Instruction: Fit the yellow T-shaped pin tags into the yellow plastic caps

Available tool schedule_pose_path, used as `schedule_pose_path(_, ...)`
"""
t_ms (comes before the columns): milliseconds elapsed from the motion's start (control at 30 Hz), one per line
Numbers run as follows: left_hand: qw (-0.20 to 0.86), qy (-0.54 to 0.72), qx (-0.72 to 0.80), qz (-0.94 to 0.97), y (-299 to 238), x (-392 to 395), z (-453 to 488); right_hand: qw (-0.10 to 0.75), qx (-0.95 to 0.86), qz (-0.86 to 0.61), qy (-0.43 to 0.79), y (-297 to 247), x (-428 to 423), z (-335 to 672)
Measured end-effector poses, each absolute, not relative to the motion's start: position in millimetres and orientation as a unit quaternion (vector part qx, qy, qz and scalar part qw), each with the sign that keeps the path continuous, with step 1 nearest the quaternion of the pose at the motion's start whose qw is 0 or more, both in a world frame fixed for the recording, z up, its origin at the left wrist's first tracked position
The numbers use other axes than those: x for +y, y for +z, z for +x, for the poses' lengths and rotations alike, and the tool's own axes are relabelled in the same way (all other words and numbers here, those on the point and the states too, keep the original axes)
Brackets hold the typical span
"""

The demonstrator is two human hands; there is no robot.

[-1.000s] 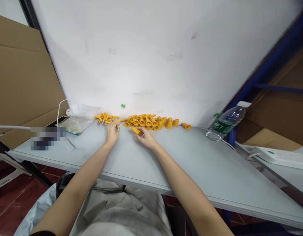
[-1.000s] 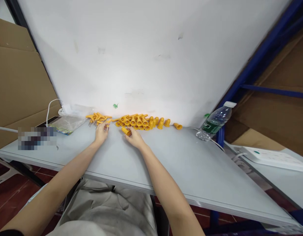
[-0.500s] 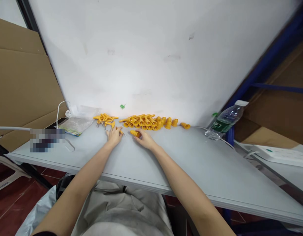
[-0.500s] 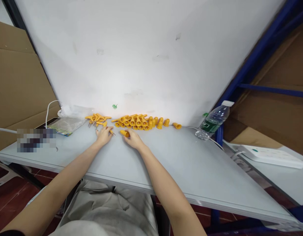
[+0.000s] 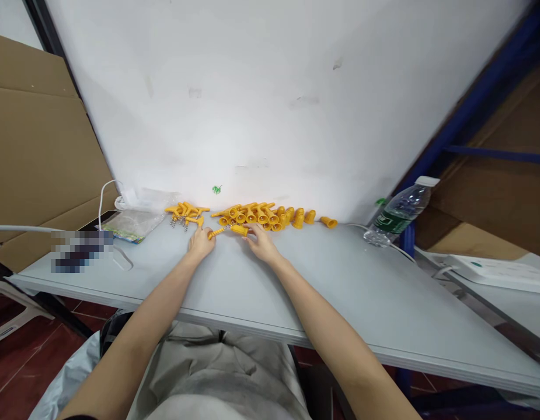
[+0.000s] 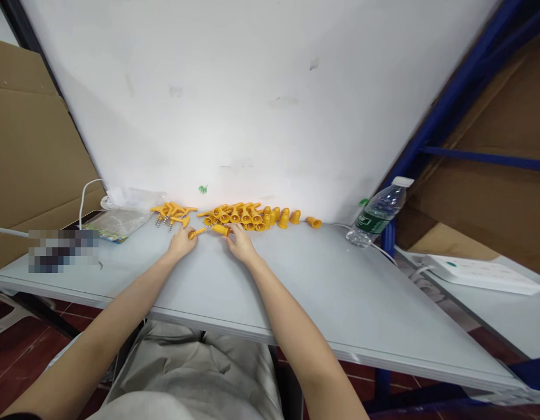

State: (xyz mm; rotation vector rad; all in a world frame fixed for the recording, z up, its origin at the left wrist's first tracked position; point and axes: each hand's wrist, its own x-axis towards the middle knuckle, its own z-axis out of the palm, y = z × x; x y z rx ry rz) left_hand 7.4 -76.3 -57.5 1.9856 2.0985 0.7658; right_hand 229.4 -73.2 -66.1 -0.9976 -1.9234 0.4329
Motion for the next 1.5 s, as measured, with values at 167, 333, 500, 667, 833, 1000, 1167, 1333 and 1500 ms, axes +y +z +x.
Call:
schedule_pose_path(167, 0.054, 0.293, 0.701, 0.648, -59, -74, 5, 0.465, -0.757, -0.420, 0.185, -64, -73, 231)
schedule_pose_path(333, 0.048, 0.294, 0.700, 0.649, -59, -74, 5, 0.478, -0.742, -0.438, 0.170, -63, -73, 232)
schedule_pose_path(500, 0.045, 0.285, 0.700, 0.653, -59, -75, 6, 0.470, -0.748, -0.436, 0.172, -62, -72, 234)
schedule_pose_path(667, 0.039, 0.344, 0.648, 0.679, -61, -75, 5, 0.454, -0.776, -0.413, 0.143, -60, -73, 237)
schedule_pose_path(833, 0.048, 0.418, 0.541, 0.728, -56, -73, 8, 0.454, -0.783, -0.401, 0.139, -49, -78, 239)
schedule_pose_path(1000, 0.064, 0.414, 0.515, 0.748, -45, -73, 13, 0.486, -0.745, -0.417, 0.184, -38, -80, 243)
schedule_pose_path(1167, 0.053, 0.386, 0.523, 0.758, -35, -74, 19, 0.500, -0.691, -0.449, 0.264, -35, -78, 248)
schedule_pose_path(1333, 0.026, 0.344, 0.534, 0.772, -15, -76, 31, 0.510, -0.620, -0.479, 0.356, -30, -82, 245)
schedule_pose_path(1500, 0.031, 0.336, 0.569, 0.750, -13, -77, 39, 0.515, -0.582, -0.475, 0.414, -21, -86, 246)
